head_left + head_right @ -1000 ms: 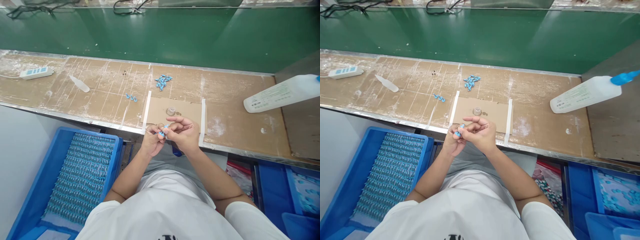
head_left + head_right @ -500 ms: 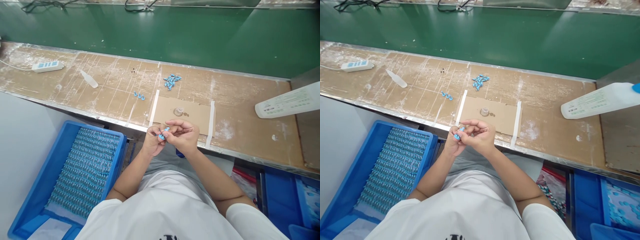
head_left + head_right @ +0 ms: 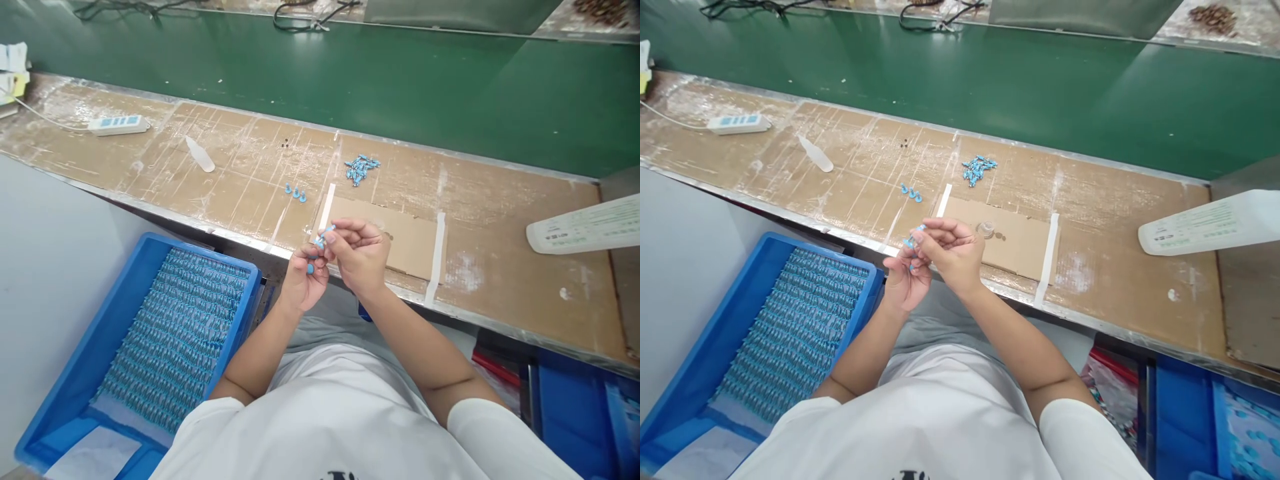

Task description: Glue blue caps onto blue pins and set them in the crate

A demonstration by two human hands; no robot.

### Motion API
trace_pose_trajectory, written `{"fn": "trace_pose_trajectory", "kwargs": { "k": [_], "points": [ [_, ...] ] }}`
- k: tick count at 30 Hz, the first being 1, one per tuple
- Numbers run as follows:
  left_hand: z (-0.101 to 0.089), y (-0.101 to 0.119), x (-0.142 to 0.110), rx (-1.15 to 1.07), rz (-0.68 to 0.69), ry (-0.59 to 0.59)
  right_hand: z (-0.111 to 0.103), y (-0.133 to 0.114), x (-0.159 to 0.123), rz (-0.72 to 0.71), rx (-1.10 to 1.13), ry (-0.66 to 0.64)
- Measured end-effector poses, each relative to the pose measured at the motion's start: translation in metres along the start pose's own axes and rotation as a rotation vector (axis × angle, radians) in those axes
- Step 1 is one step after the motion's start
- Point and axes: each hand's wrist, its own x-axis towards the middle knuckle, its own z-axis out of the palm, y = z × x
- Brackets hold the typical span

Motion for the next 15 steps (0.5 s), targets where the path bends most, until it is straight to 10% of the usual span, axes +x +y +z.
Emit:
{"fn": "trace_pose_trajectory", "kwargs": {
  "k": [6, 15],
  "points": [
    [-0.011, 0.02, -0.001, -0.196, -0.078, 0.141, 0.005, 0.05, 0.06, -0.388, -0.689, -0.014],
    [-0.027, 0.029, -0.003, -0.069, 0.077, 0.212, -0.001, 0.089, 0.09, -0.231, -1.289, -0.108]
  ]
}}
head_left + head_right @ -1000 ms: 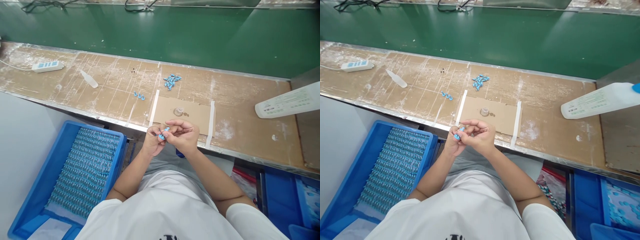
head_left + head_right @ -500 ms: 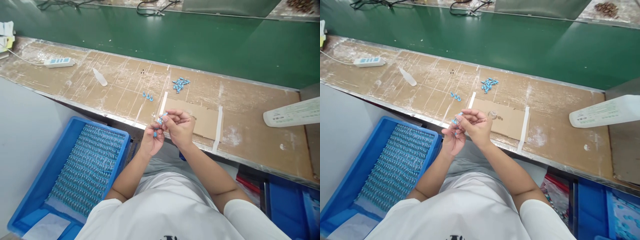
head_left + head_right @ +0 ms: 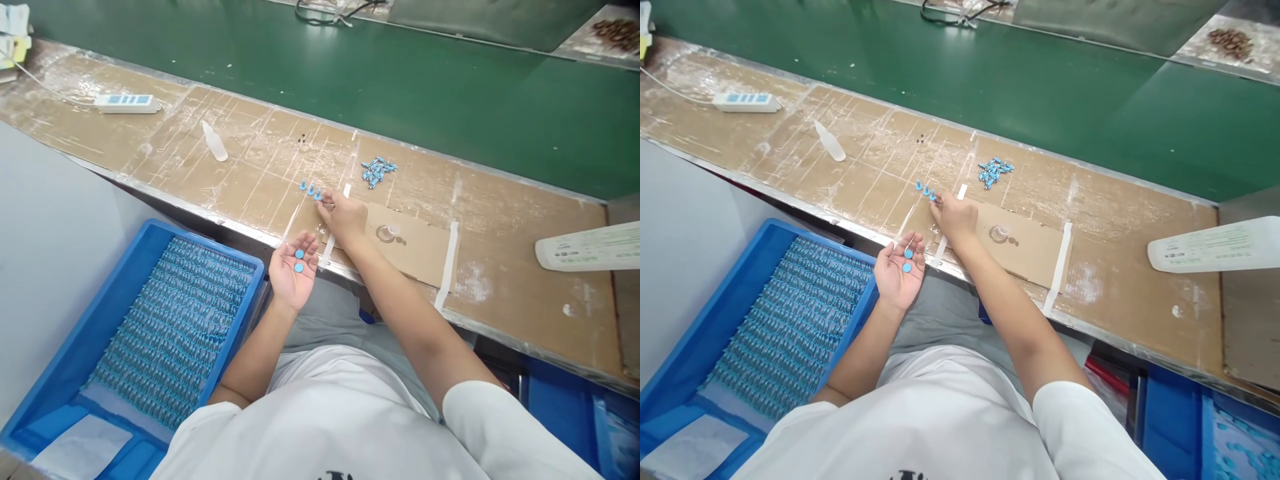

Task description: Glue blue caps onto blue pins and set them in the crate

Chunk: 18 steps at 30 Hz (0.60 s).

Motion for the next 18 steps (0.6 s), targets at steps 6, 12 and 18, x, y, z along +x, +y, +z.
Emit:
{"fn": "trace_pose_trajectory", "kwargs": {
  "k": [6, 12, 18],
  "points": [
    [0.005, -0.002, 0.001, 0.007, 0.009, -0.072, 0.004, 0.002, 0.002, -0.004, 0.004, -0.046],
    [0.007, -0.003, 0.0, 0.011, 0.021, -0.079, -0.004, 0.002, -0.003, -0.018, 0.08, 0.018],
    [0.007, -0.006, 0.0, 0.05, 0.05, -0.061, -0.042, -0.007, -0.077, -0.161, 0.226, 0.134]
  ]
}}
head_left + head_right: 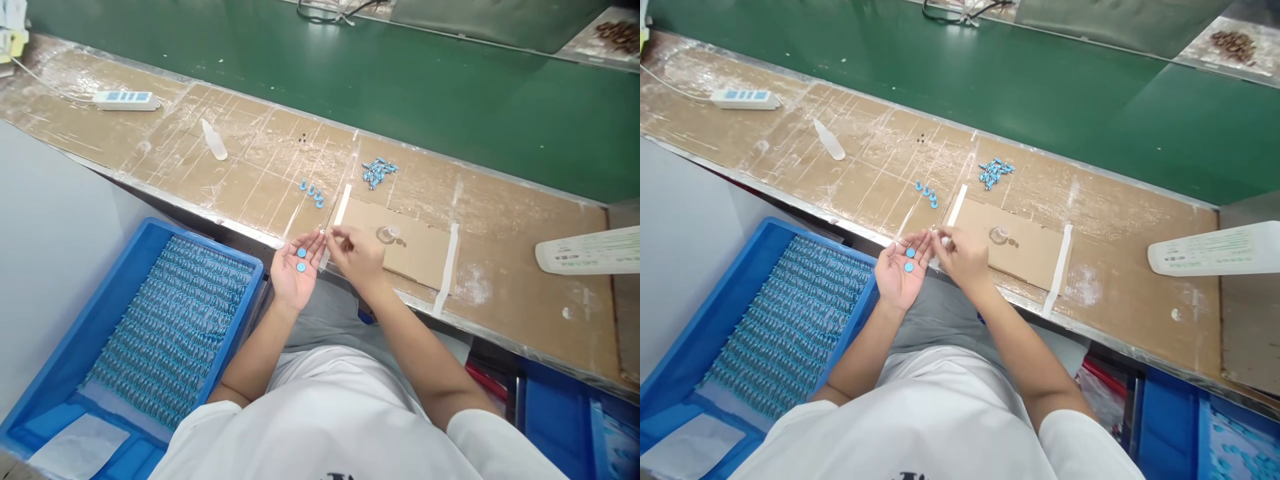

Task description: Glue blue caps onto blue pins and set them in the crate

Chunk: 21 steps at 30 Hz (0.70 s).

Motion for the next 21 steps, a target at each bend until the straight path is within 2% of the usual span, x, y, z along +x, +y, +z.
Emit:
{"fn": "trace_pose_trajectory", "kwargs": {
  "k": [3, 5, 9, 13, 16, 19, 21],
  "points": [
    [0.002, -0.007, -0.002, 0.021, -0.002, -0.031, -0.015, -0.015, -0.036, -0.039, 0.15, -0.124],
    [0.004, -0.014, -0.004, 0.04, -0.008, -0.042, -0.019, -0.021, -0.048, -0.019, 0.227, -0.203],
    [0.009, -0.027, -0.009, 0.043, -0.032, 0.0, -0.024, -0.023, -0.053, 0.066, 0.408, -0.283],
    [0.012, -0.034, -0.012, 0.025, -0.064, 0.068, -0.037, -0.025, -0.052, 0.135, 0.478, -0.366],
    [0.013, -0.034, -0.015, 0.099, -0.162, 0.067, -0.058, -0.026, -0.044, 0.341, 0.618, -0.413],
    [0.012, -0.034, -0.022, 0.241, -0.28, -0.062, -0.085, -0.021, -0.026, 0.633, 0.793, -0.463],
    [0.01, -0.035, -0.029, 0.306, -0.278, -0.135, -0.101, -0.015, -0.013, 0.742, 0.826, -0.587]
  ]
}}
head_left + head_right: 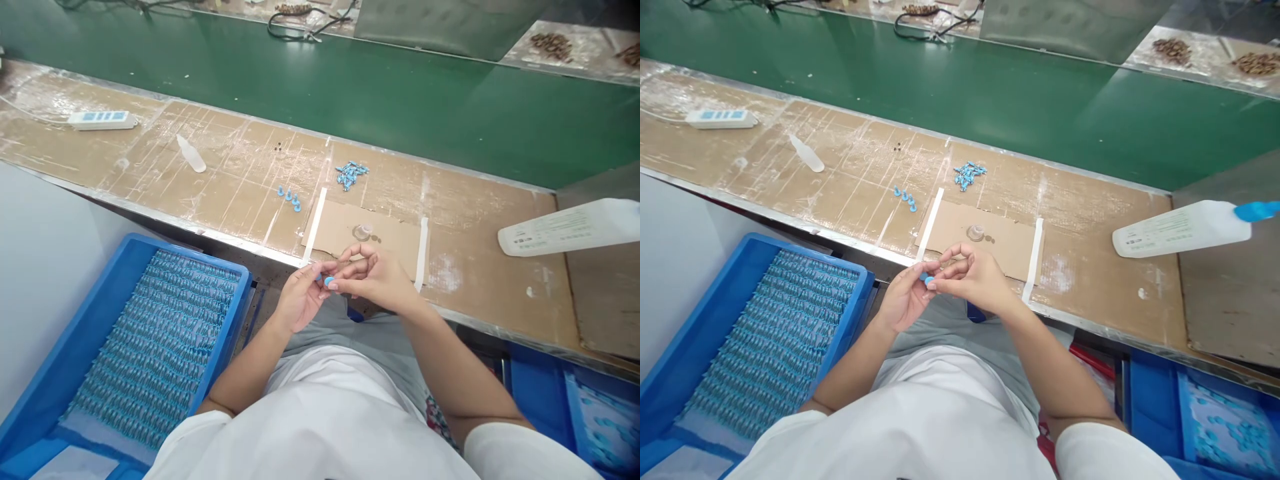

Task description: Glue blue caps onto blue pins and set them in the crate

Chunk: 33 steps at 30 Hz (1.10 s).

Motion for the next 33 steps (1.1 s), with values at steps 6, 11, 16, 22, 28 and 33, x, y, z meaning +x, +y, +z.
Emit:
{"fn": "trace_pose_trajectory", "kwargs": {
  "k": [6, 11, 16, 22, 28, 33],
  "points": [
    [0.004, -0.018, -0.009, 0.074, 0.092, -0.074, -0.028, -0.006, 0.009, 0.171, 0.063, -0.252],
    [0.007, -0.026, -0.004, 0.045, 0.138, -0.052, -0.023, 0.004, 0.01, 0.187, 0.196, -0.23],
    [0.011, -0.027, 0.002, -0.004, 0.203, 0.019, -0.005, 0.017, 0.004, 0.102, 0.338, -0.018],
    [0.016, -0.029, 0.002, -0.049, 0.238, 0.06, 0.018, 0.027, -0.013, 0.061, 0.511, 0.142],
    [0.016, -0.027, -0.001, -0.019, 0.187, -0.028, 0.014, 0.021, -0.02, 0.138, 0.569, 0.136],
    [0.016, -0.028, -0.002, 0.001, 0.101, -0.061, 0.007, 0.016, -0.017, 0.124, 0.402, 0.132]
  ]
}}
